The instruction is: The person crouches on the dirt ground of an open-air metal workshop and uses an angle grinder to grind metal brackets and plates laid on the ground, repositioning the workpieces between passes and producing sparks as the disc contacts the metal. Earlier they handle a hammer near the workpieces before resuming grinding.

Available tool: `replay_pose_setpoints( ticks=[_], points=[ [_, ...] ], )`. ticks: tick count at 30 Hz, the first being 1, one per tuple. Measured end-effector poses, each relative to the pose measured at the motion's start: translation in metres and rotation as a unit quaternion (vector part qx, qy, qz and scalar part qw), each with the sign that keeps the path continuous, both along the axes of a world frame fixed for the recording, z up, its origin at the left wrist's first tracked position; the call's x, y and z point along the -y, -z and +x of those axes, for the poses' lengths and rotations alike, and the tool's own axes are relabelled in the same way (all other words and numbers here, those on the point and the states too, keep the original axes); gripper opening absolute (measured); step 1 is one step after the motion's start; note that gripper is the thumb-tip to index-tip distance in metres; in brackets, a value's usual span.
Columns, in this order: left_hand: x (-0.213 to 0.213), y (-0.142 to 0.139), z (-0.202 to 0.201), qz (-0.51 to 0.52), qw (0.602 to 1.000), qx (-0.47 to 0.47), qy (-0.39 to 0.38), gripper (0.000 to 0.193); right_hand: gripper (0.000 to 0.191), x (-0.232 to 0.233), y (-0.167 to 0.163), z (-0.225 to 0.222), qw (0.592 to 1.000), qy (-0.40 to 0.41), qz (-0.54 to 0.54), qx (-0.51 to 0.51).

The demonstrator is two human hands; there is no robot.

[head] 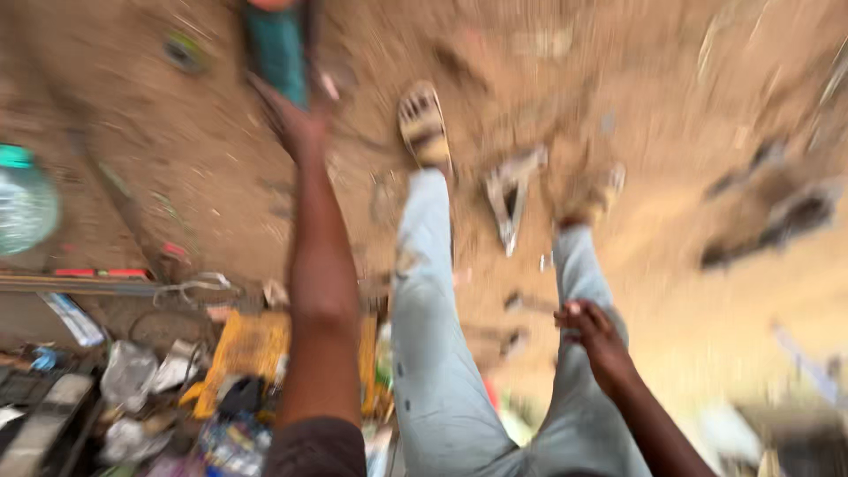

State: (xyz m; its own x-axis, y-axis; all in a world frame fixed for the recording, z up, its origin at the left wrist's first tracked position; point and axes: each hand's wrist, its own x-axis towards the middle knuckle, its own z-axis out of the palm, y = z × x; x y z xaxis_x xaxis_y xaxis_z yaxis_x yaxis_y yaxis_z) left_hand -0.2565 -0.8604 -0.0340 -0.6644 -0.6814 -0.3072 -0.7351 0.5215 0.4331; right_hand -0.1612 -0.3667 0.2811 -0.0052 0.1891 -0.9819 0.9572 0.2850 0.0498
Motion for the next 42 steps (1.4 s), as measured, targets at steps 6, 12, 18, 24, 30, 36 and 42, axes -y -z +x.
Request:
replay_pose_setpoints(
  ticks=[6, 12, 18, 24, 30, 36, 42],
  points=[
    [0.017, 0.065, -0.010, -0.141, 0.973, 0.171, -0.057, 0.123, 0.039, -0.019, 0.029, 0.086, 0.996, 0.076, -0.001, 0.039],
    [0.045, 0.018, 0.014, -0.003, 0.992, -0.026, 0.125, 0.090, 0.036, -0.040, 0.019, 0.142, 0.982, 0.188, -0.034, 0.008],
    [0.004, -0.113, -0.013, 0.069, 0.966, 0.178, 0.174, 0.085, 0.035, -0.077, -0.009, 0.163, 0.950, 0.302, -0.054, -0.054],
    [-0.179, -0.185, -0.001, 0.072, 0.943, 0.031, 0.323, 0.078, 0.037, -0.170, -0.025, 0.158, 0.912, 0.362, -0.084, -0.172],
    [-0.396, -0.250, 0.006, -0.073, 0.895, 0.184, 0.399, 0.073, 0.035, -0.334, -0.028, 0.212, 0.896, 0.392, -0.002, -0.208],
    [-0.555, -0.319, -0.071, -0.140, 0.709, 0.256, 0.642, 0.072, 0.034, -0.445, -0.022, 0.326, 0.820, 0.503, 0.070, -0.262],
    [-0.710, -0.423, -0.170, -0.293, 0.418, 0.163, 0.844, 0.055, 0.040, -0.462, -0.058, 0.382, 0.866, 0.448, 0.086, -0.206]
  ],
)
